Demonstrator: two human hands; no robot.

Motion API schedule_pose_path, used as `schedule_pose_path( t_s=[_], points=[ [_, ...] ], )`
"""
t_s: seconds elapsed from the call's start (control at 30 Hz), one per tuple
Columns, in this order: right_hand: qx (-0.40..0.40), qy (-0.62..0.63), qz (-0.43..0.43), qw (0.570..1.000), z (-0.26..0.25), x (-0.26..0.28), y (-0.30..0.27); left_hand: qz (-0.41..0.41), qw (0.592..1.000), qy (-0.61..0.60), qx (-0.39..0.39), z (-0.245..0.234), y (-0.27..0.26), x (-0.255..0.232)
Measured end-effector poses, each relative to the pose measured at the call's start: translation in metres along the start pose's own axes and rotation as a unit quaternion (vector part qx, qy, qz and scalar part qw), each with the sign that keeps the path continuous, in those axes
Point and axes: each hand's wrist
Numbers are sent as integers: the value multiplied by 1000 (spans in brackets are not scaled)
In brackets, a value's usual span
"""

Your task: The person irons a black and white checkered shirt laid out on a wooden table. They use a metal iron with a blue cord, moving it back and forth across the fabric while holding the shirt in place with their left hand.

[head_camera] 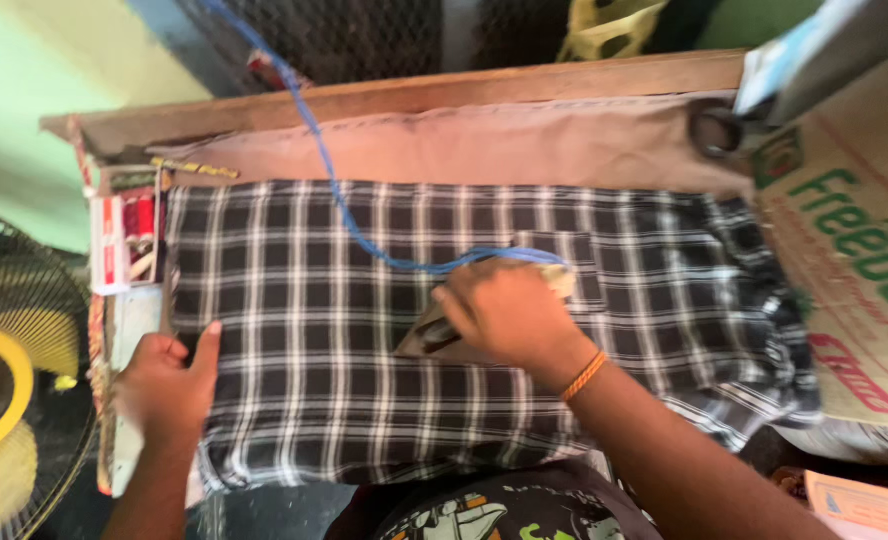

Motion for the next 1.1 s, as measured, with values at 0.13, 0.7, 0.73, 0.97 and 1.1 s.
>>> schedule_pose_path(
  t_s=[0.13, 0.7, 0.73, 0.97, 1.1],
  points=[
    [17, -14, 40, 999, 0, 8, 13, 20, 999, -6, -31, -8, -2, -15],
    [-45, -60, 78, 994, 16, 46, 86, 28, 997, 70, -22, -3, 0, -12],
    [-19, -61, 51, 997, 10, 53, 82, 23, 997, 74, -19, -3, 0, -13],
    [57, -98, -91, 989, 15, 79, 24, 4, 995, 96, 31, 12, 1, 2],
    [82, -49, 3, 995, 34, 68, -13, -16, 997, 66, 49, 27, 3, 23]
  ],
)
Point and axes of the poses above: each hand's wrist, its own y-axis towards the middle knuckle, its own z-axis out of the palm, x = y × z, and after that the axes turned 8 degrees about z, right-handed
